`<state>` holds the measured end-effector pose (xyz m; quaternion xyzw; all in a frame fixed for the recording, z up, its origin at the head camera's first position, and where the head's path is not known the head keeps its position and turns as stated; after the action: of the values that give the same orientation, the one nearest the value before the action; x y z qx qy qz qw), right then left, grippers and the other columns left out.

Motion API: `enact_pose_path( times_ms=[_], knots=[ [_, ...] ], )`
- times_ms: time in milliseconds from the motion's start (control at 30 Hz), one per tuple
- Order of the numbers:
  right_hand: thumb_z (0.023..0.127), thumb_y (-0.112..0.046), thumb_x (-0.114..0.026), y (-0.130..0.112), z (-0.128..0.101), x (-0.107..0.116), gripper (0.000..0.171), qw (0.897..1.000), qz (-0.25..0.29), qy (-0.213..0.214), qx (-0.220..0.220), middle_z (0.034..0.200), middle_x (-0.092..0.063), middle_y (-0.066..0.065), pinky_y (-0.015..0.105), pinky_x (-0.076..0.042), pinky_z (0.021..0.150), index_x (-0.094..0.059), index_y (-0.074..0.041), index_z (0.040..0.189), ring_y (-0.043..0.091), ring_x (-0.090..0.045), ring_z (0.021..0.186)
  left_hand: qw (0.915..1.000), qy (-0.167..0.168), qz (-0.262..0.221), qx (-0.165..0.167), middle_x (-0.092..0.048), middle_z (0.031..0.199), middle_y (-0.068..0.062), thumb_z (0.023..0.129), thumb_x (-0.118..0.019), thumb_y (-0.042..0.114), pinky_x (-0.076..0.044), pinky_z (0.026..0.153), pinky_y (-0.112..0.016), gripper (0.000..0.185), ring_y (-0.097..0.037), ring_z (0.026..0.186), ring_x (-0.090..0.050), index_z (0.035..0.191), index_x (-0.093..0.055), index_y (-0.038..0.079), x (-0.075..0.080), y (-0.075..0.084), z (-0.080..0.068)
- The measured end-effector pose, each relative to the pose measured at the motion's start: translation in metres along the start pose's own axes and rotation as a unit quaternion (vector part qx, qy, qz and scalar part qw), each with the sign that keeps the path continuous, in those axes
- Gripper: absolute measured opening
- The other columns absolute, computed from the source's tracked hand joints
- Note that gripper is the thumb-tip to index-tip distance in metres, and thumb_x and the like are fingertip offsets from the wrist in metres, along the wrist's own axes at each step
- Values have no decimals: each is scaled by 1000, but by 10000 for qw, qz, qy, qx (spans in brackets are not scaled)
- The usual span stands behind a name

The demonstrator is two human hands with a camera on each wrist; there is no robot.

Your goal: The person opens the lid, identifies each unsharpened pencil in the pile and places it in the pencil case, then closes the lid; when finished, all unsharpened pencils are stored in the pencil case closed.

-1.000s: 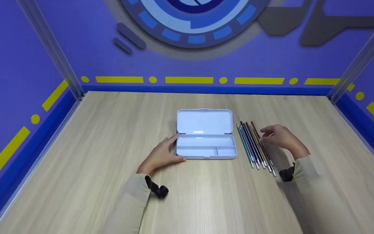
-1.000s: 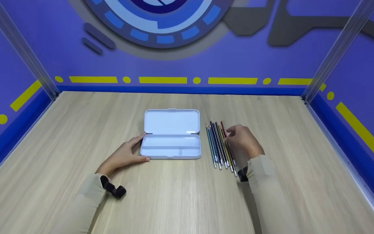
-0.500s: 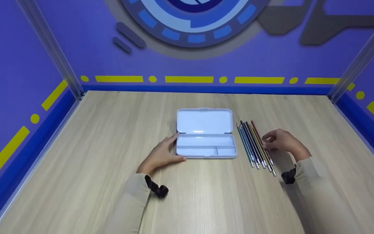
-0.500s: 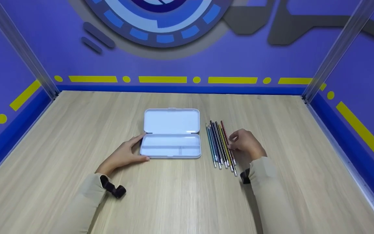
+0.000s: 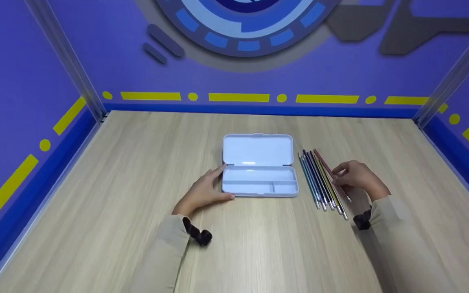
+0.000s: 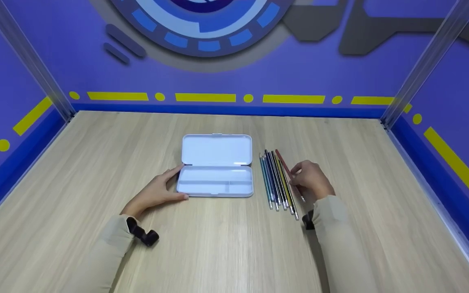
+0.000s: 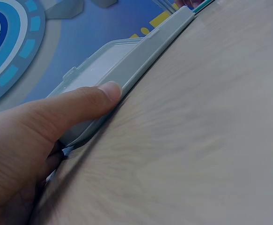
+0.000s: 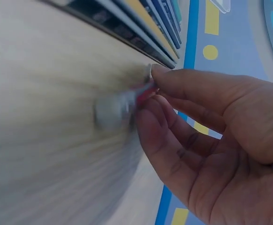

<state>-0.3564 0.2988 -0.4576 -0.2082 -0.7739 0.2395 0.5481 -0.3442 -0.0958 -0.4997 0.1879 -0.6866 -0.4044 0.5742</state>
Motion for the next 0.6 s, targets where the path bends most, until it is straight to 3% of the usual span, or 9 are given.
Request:
enact_pose_path(
  times_ms=[267,600],
  knots=[
    [86,-7,-66,2,1,0,40,9998,178,110,-20,93,-68,22,30,-58,61,-58,14,119,13,-66,65,10000,-26,44,70,-28,157,-12,68,-83,50,-22,117,-53,104,-37,145,-22,153,-27,27,-1,-1,1],
    [86,-8,-64,-6,3,3,41,9996,137,180,150,98,-70,23,30,-57,64,-59,10,123,14,-67,71,10000,17,-8,71,-31,156,-9,68,-83,49,-20,117,-54,104,-38,146,-18,153,-27,27,1,0,-2]
  ],
)
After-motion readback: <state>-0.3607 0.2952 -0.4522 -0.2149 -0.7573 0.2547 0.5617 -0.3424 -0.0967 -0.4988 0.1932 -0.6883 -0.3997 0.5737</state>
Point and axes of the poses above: each hand's wrist, its own z-axis towards the middle knuckle, its own x-axis out of the back of the hand, y = z × x, the point moved 8 cm from there along z, towards the middle knuckle
